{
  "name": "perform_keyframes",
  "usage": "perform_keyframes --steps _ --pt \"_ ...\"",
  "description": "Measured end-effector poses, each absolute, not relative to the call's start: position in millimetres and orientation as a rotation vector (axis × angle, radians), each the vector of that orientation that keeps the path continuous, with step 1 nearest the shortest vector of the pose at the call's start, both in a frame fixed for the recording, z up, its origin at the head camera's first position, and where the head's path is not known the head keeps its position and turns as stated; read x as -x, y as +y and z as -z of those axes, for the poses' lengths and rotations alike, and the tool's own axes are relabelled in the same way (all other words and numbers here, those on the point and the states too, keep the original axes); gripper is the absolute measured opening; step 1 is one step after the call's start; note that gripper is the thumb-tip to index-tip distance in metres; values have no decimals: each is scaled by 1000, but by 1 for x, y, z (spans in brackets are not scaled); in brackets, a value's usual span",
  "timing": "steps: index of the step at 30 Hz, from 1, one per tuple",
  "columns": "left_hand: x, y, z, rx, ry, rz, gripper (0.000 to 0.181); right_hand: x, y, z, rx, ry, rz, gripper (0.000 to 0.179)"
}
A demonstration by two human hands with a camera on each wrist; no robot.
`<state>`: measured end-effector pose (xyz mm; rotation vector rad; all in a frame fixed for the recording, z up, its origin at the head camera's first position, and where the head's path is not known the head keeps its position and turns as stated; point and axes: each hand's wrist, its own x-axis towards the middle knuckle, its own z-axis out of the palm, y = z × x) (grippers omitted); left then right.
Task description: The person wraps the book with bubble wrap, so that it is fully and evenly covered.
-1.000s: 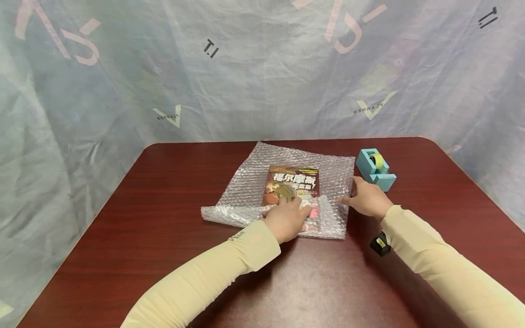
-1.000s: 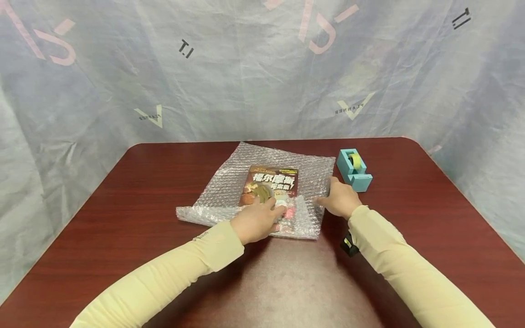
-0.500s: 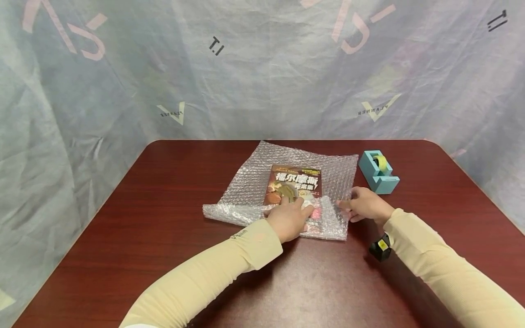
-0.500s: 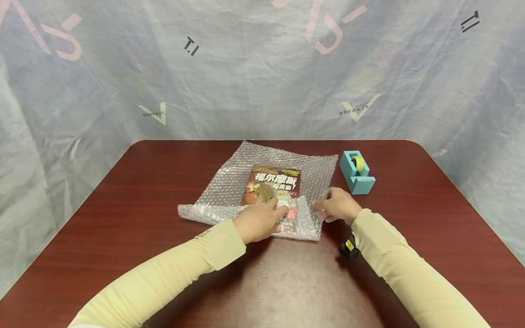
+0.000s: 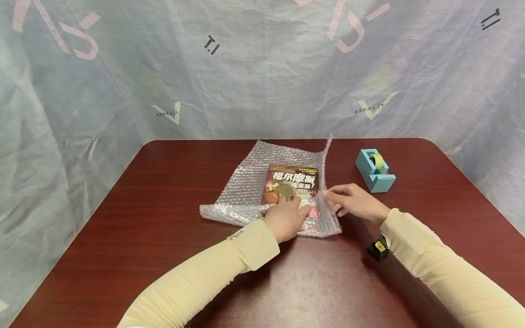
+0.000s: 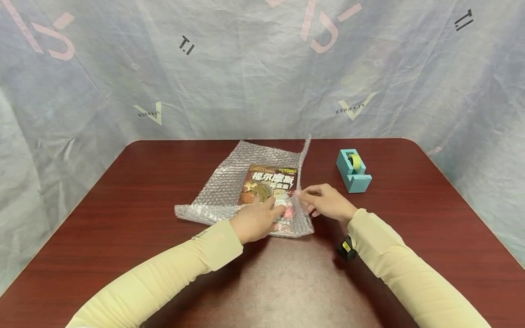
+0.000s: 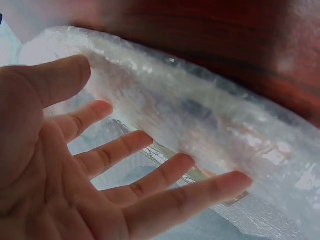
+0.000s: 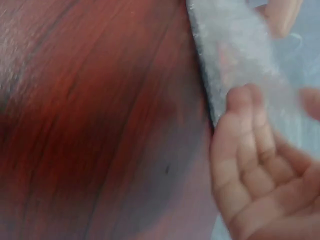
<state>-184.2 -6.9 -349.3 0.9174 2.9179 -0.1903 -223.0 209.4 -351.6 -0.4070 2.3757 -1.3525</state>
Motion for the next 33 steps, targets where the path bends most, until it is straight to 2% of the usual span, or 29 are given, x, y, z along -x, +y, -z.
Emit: perform_keyframes --steps 6,15,19,24,29,33 --pt "183 -7 349 -932 2932 165 33 226 208 354 464 2342 1344 40" --pt "181 -8 351 -978 2976 202 36 224 191 361 612 2700 1118 16" --pt "182 -8 353 -960 2981 184 41 225 181 362 618 2782 1060 12" --pt "185 -9 356 -857 3029 133 57 228 174 362 638 2821 1003 17" --pt "186 -12 356 -871 3084 139 70 232 169 359 703 2866 878 26" --pt "188 -11 354 -862 3018 103 68 235 166 355 816 2879 703 40"
